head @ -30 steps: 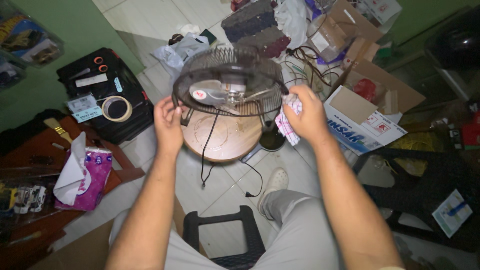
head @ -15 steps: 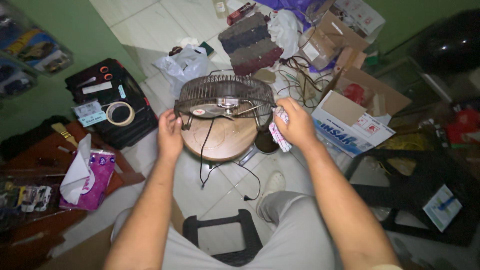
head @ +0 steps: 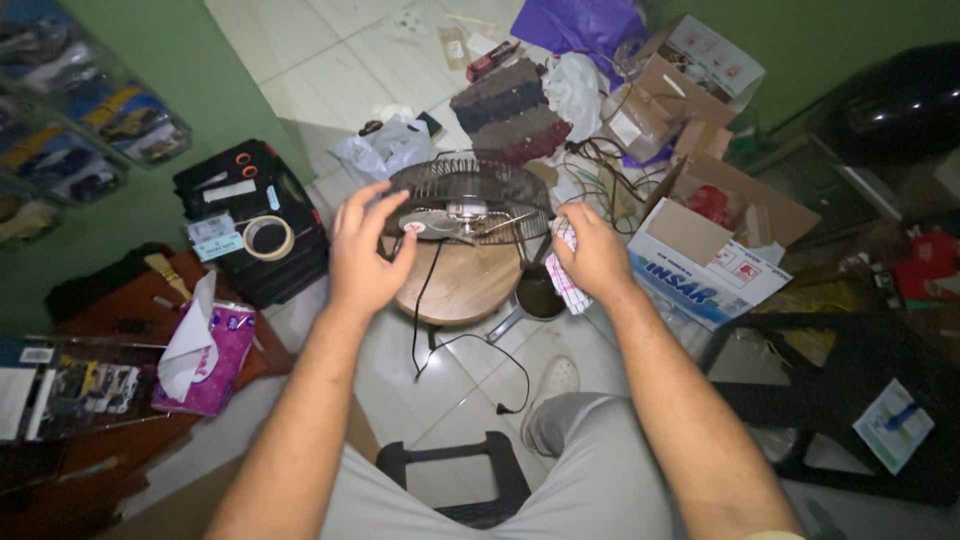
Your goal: The person wipes the blades and cage of a disassembled electric fan using a cloth. They rotate the fan head to access different areas and repeatedly wipe the blades and the metal cage.
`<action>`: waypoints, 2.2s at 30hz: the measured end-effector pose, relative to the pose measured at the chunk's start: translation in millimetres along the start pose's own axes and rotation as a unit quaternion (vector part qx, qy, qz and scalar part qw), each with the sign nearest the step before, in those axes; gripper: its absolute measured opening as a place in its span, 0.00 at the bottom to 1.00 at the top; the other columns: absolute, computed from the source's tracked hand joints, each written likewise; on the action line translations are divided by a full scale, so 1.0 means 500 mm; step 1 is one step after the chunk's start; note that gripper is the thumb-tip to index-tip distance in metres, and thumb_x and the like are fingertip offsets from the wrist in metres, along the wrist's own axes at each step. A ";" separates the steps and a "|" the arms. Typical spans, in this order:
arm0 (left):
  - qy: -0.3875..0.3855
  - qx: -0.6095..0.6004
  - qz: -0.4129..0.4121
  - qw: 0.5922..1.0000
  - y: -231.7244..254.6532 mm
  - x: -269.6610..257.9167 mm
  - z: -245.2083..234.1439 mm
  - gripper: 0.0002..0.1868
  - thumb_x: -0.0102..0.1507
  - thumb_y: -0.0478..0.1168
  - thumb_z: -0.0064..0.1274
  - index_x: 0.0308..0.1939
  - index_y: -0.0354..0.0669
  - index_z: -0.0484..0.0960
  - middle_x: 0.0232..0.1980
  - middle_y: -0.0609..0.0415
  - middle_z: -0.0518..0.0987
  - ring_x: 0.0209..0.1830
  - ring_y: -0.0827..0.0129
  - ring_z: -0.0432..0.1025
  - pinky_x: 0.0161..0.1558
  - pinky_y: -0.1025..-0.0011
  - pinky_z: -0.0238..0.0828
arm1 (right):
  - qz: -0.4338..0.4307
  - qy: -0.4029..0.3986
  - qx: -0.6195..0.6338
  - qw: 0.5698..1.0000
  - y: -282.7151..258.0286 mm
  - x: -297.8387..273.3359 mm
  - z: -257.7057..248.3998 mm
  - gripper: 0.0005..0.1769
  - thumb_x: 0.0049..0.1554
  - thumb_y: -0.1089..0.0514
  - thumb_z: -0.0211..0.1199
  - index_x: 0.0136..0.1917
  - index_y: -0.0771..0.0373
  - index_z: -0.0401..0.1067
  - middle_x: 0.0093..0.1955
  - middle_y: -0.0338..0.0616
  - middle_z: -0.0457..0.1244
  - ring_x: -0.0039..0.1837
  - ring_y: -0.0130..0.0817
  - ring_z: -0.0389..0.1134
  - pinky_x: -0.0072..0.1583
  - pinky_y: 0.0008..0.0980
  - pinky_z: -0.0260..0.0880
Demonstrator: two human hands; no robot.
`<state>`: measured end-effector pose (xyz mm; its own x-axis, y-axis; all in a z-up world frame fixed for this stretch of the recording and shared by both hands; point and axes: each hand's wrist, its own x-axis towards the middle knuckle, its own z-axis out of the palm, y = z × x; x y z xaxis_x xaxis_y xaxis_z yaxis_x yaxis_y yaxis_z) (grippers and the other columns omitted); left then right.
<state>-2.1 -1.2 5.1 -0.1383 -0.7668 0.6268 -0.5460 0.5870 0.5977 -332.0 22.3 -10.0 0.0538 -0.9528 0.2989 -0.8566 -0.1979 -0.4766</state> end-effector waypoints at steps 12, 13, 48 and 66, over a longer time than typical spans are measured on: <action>0.092 0.050 -0.045 0.993 0.006 -0.019 0.040 0.26 0.60 0.36 0.62 0.62 0.42 0.77 0.58 0.41 0.73 0.61 0.47 0.67 0.62 0.52 0.65 | 0.002 0.009 0.021 1.000 -0.048 0.003 -0.041 0.21 0.54 0.59 0.65 0.61 0.58 0.68 0.58 0.53 0.65 0.58 0.58 0.68 0.56 0.48 0.69; 0.081 0.044 -0.044 0.995 0.004 -0.013 0.039 0.25 0.60 0.35 0.61 0.62 0.42 0.77 0.59 0.42 0.74 0.61 0.47 0.67 0.62 0.53 0.65 | -0.009 0.015 0.022 1.000 -0.053 0.005 -0.044 0.22 0.54 0.59 0.65 0.61 0.58 0.68 0.58 0.53 0.65 0.58 0.58 0.68 0.56 0.48 0.69; -0.003 -0.608 -0.600 0.520 -0.212 -0.233 0.096 0.13 0.71 0.43 0.46 0.55 0.40 0.77 0.53 0.51 0.82 0.51 0.63 0.77 0.53 0.65 0.74 | -0.201 0.079 -0.044 0.975 0.017 -0.170 0.024 0.16 0.45 0.64 0.68 0.49 0.62 0.73 0.53 0.48 0.66 0.51 0.48 0.68 0.52 0.41 0.72; 0.094 -0.641 -0.532 0.545 -0.165 -0.333 0.150 0.11 0.72 0.39 0.44 0.58 0.44 0.71 0.55 0.54 0.77 0.56 0.62 0.73 0.59 0.59 0.72 | -0.051 0.139 0.017 0.989 0.061 -0.130 0.146 0.13 0.46 0.70 0.58 0.46 0.62 0.68 0.56 0.47 0.68 0.57 0.51 0.68 0.59 0.45 0.70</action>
<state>4.1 58.4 -186.0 -0.1539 -0.8812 -0.4469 0.8091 -0.3720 0.4550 -323.9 61.3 -104.3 -0.0090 -0.8278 0.5609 -0.8361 -0.3015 -0.4583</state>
